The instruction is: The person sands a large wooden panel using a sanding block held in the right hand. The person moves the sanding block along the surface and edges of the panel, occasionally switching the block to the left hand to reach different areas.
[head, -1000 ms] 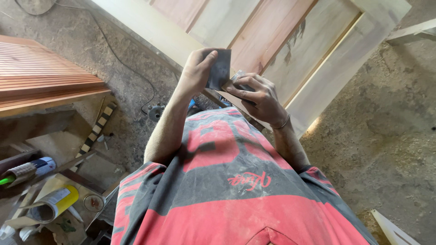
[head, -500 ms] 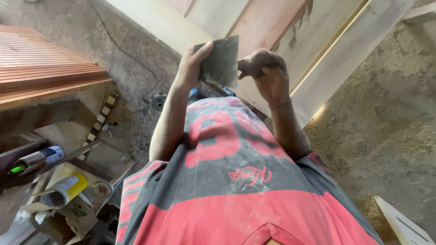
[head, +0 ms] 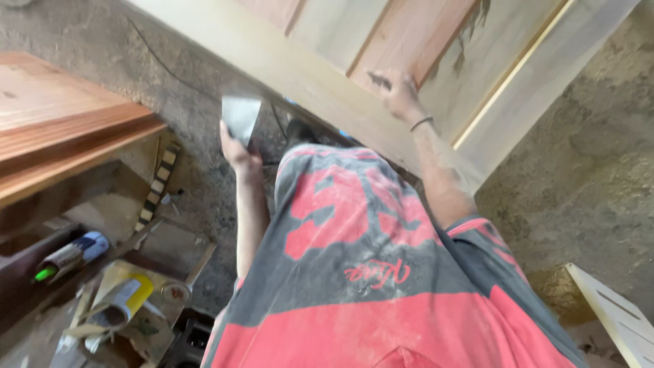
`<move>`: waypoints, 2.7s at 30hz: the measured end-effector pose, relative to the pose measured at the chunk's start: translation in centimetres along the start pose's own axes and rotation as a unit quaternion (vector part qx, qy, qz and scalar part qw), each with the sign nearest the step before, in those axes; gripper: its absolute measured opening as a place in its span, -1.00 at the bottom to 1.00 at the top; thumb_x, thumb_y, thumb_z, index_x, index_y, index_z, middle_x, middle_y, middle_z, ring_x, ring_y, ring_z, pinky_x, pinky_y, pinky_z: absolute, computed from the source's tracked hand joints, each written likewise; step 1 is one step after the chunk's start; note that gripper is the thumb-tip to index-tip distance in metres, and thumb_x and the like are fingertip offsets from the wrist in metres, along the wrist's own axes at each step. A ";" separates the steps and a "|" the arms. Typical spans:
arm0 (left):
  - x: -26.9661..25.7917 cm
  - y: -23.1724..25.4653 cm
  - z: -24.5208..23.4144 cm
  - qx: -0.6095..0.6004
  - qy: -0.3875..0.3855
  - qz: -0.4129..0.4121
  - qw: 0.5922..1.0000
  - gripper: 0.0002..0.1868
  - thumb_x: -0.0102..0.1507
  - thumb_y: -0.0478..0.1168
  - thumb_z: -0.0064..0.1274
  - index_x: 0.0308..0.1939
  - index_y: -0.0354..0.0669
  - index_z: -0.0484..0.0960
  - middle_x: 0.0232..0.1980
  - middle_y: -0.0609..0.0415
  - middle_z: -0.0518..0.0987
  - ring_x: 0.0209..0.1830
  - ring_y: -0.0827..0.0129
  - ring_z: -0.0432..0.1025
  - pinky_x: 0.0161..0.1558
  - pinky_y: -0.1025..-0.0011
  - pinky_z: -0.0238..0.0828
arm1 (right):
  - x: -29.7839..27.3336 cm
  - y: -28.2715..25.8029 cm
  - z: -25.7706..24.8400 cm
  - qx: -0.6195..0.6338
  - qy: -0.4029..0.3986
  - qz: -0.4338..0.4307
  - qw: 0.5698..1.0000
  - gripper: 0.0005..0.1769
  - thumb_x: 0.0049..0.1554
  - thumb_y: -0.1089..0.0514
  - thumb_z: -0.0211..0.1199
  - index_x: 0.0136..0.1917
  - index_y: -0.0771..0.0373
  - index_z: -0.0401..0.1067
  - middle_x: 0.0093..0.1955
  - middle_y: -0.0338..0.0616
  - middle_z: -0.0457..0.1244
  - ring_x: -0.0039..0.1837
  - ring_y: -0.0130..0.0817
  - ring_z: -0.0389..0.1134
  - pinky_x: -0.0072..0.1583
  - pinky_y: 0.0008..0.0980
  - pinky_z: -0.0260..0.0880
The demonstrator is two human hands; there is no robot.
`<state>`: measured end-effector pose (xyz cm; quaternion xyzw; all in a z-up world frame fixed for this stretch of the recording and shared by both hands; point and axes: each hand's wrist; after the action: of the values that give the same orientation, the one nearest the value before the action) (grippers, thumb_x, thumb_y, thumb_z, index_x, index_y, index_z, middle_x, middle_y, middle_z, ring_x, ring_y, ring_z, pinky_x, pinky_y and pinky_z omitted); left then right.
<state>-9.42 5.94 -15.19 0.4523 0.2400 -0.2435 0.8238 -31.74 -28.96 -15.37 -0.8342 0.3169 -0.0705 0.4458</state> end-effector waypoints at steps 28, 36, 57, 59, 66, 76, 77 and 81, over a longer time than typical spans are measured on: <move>3.0 4.6 2.6 0.126 0.006 0.001 0.992 -0.49 0.45 0.06 -0.18 0.15 -0.35 0.55 -0.04 -0.01 0.65 -0.16 0.30 0.60 -0.29 0.37 0.53 | 4.6 -1.8 1.3 -0.258 -0.136 -0.140 0.946 -0.59 0.08 0.22 0.23 0.17 -0.10 0.61 0.03 -0.12 0.35 0.15 -0.09 0.35 0.13 -0.08 0.37; -2.0 2.6 -1.4 0.114 0.084 0.025 0.990 -0.57 0.47 0.09 -0.15 0.05 -0.19 0.58 -0.18 0.14 0.64 -0.34 0.42 0.54 -0.44 0.46 0.36 | 3.6 0.6 -0.7 -0.310 -0.206 -0.211 0.904 -0.56 0.03 0.12 0.30 0.21 -0.13 0.59 0.18 -0.20 0.31 0.35 -0.17 0.24 0.19 -0.08 0.28; -11.0 -1.6 -0.9 0.115 0.142 0.071 0.981 -0.58 0.47 0.11 -0.15 0.00 -0.15 0.60 -0.18 0.19 0.63 -0.31 0.45 0.51 -0.42 0.44 0.35 | 4.7 1.7 -1.9 -0.298 -0.238 -0.329 0.864 -0.68 0.11 -0.02 0.24 0.14 -0.03 0.55 0.17 -0.14 0.29 0.32 -0.21 0.25 0.13 -0.09 0.24; -10.5 -1.5 -0.4 0.115 0.142 0.072 0.980 -0.57 0.45 0.11 -0.16 -0.01 -0.14 0.61 -0.20 0.20 0.63 -0.34 0.46 0.51 -0.46 0.45 0.31 | 5.6 2.0 -2.5 -0.310 -0.264 -0.339 0.848 -0.72 0.09 -0.01 0.23 0.08 -0.09 0.56 0.14 -0.20 0.30 0.31 -0.24 0.26 0.13 -0.11 0.26; -10.4 -2.1 -0.4 0.121 0.113 0.086 0.982 -0.58 0.47 0.10 -0.16 -0.02 -0.16 0.60 -0.20 0.19 0.63 -0.33 0.46 0.51 -0.43 0.44 0.33 | 7.1 2.9 -0.3 -0.282 -0.199 -0.363 0.865 -0.58 0.03 0.09 0.27 0.18 -0.16 0.58 0.15 -0.26 0.30 0.30 -0.29 0.27 0.13 -0.13 0.28; -11.4 -2.0 0.8 0.094 0.080 0.084 0.989 -0.56 0.47 0.10 -0.18 0.04 -0.20 0.59 -0.13 0.16 0.61 -0.23 0.45 0.52 -0.34 0.43 0.38 | 2.0 5.5 -5.1 -0.356 -0.259 -0.361 0.822 -0.59 0.01 0.08 0.27 0.15 -0.20 0.53 0.13 -0.32 0.28 0.30 -0.34 0.28 0.12 -0.16 0.31; -11.3 -1.7 0.9 0.087 0.075 0.079 0.990 -0.56 0.46 0.09 -0.18 0.06 -0.19 0.58 -0.10 0.15 0.61 -0.19 0.44 0.53 -0.30 0.42 0.42 | 1.9 5.4 -5.0 -0.351 -0.269 -0.351 0.825 -0.63 0.03 0.07 0.27 0.13 -0.19 0.53 0.13 -0.33 0.28 0.30 -0.34 0.28 0.15 -0.15 0.32; -10.7 -2.0 2.3 0.031 -0.005 0.066 0.997 -0.56 0.50 0.07 -0.16 0.13 -0.24 0.58 0.01 0.05 0.63 -0.03 0.29 0.56 -0.04 0.29 0.51 | 3.6 4.8 -4.1 -0.331 -0.246 -0.343 0.844 -0.53 -0.04 0.08 0.28 0.17 -0.17 0.52 0.16 -0.23 0.27 0.29 -0.28 0.28 0.11 -0.15 0.31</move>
<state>-18.46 5.01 -8.71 0.4914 0.1976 -0.1987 0.8246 -32.74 -35.87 -17.32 -0.9776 -0.1056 0.0977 0.1536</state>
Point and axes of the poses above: each hand's wrist, its own x-axis towards the middle knuckle, its own z-axis out of the palm, y = z × x
